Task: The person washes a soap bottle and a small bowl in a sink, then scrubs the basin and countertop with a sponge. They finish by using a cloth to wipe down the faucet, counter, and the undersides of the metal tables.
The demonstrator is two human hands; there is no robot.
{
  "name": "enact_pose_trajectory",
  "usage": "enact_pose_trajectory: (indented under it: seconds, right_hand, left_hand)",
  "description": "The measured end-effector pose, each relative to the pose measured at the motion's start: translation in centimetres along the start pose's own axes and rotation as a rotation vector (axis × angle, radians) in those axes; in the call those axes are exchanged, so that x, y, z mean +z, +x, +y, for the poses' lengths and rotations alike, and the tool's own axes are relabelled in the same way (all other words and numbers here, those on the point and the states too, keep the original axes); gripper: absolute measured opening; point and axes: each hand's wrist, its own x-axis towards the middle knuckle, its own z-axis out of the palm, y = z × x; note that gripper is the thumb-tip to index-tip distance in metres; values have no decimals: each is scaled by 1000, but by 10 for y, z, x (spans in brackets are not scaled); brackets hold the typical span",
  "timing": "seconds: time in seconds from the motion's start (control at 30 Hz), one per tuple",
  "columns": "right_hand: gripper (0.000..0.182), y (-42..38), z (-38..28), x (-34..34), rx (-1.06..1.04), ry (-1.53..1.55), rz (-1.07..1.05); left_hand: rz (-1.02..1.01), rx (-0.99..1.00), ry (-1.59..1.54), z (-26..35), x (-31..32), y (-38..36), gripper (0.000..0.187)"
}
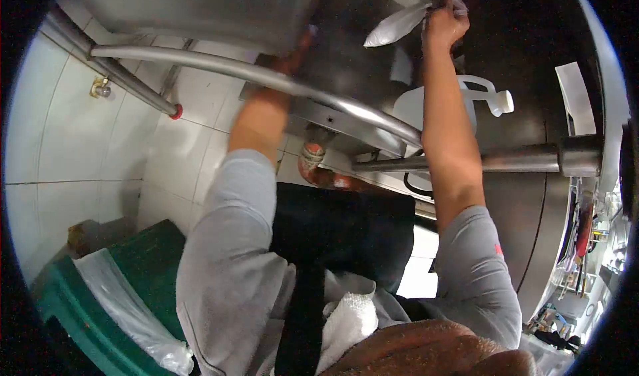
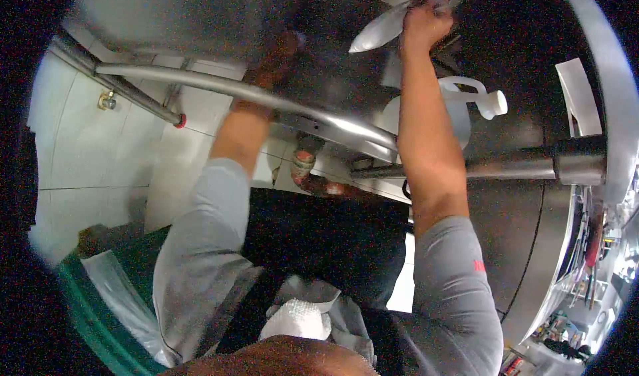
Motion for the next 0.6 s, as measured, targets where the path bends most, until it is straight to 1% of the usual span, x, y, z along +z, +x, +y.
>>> enact_pose_trajectory:
  seconds: [0.03, 0.1, 0.13, 0.2, 0.23, 0.27, 0.3, 0.37, 0.4, 0.43, 0.47, 0.5, 0.53, 0.6]
  right_hand:
    - [12, -5, -17, 3, 74, -6, 4]
    - [11, -12, -15, 6, 107, 197, -95]
    - [11, -15, -8, 8, 128, 304, -140]
    - [13, -2, 33, 11, 302, 201, -199]
    - [14, -1, 52, 10, 277, -143, -217]
    - [17, -12, 36, 9, 230, -136, -241]
    - [19, -23, 20, 9, 183, -127, -265]
    - [20, -25, 48, 13, -43, -227, -513]
    - [20, -33, 20, 8, 211, -56, -571]
    - [21, -43, -11, 2, 472, 97, -577]
    - [27, -32, 48, 2, 536, -97, -631]
    - [31, -38, 44, -1, 682, -89, -729]
    - [36, -45, 40, -3, 825, -94, -828]
    - [42, -42, -6, -13, 925, 50, -973]
  left_hand:
    - [-9, 23, -51, 29, 6, -14, 47]
    - [-39, 130, -192, 93, 13, -49, 46]
    - [-53, 219, -270, 120, 13, -68, 46]
    - [-2, 387, -439, 143, 16, -103, 45]
    - [20, 415, -525, 133, 24, -116, 45]
    - [4, 391, -595, 113, 25, -126, 44]
    - [-674, 106, -434, 93, -80, -129, 46]
    - [-160, 56, -248, 33, -65, -149, 47]
    - [-117, 84, -203, -3, -67, -143, 47]
    - [-71, 110, -168, -29, -68, -138, 47]
    - [-41, 97, -182, -35, -81, -135, 44]
    - [-7, 85, -200, -36, -92, -130, 42]
    - [83, 103, -184, -39, -84, -131, 40]
    - [260, 122, -164, -41, -60, -135, 35]
